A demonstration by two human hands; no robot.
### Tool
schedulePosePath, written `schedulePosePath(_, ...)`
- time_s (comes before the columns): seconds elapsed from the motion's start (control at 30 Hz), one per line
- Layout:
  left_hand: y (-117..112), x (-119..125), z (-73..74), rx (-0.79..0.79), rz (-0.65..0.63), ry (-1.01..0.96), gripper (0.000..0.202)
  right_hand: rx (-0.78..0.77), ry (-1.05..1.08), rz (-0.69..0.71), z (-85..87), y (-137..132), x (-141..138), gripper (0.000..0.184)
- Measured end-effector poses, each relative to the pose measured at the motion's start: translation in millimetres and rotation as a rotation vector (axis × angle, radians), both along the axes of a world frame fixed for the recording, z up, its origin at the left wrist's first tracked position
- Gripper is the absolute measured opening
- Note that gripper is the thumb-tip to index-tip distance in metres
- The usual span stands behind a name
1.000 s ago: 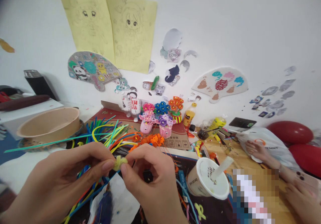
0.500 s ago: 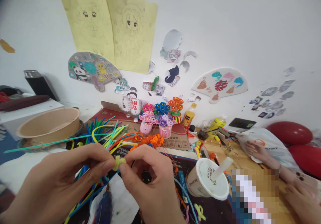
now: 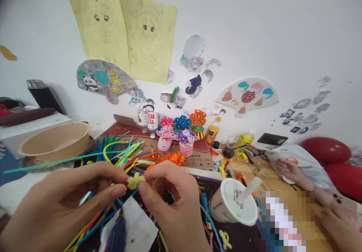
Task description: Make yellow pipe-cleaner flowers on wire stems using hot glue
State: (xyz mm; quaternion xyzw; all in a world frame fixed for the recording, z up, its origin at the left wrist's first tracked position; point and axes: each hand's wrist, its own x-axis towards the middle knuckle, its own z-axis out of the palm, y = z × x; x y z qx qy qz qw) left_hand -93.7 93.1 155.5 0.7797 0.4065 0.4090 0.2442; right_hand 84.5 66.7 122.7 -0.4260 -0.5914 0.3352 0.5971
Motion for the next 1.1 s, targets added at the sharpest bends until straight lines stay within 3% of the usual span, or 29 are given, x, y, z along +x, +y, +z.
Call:
schedulePosePath(0.5, -4.7, 7.8, 4.1, 0.066, 0.012, 0.027, 0.014, 0.034, -0.003, 0.032, 2.5, -0.8, -0.8, 0.006)
schedulePosePath(1.1, -3.9, 6.1, 3.8, -0.010, -0.012, -0.024, 0.016, 0.057, -0.012, 0.004, 0.9, -0.9, 0.7, 0.005)
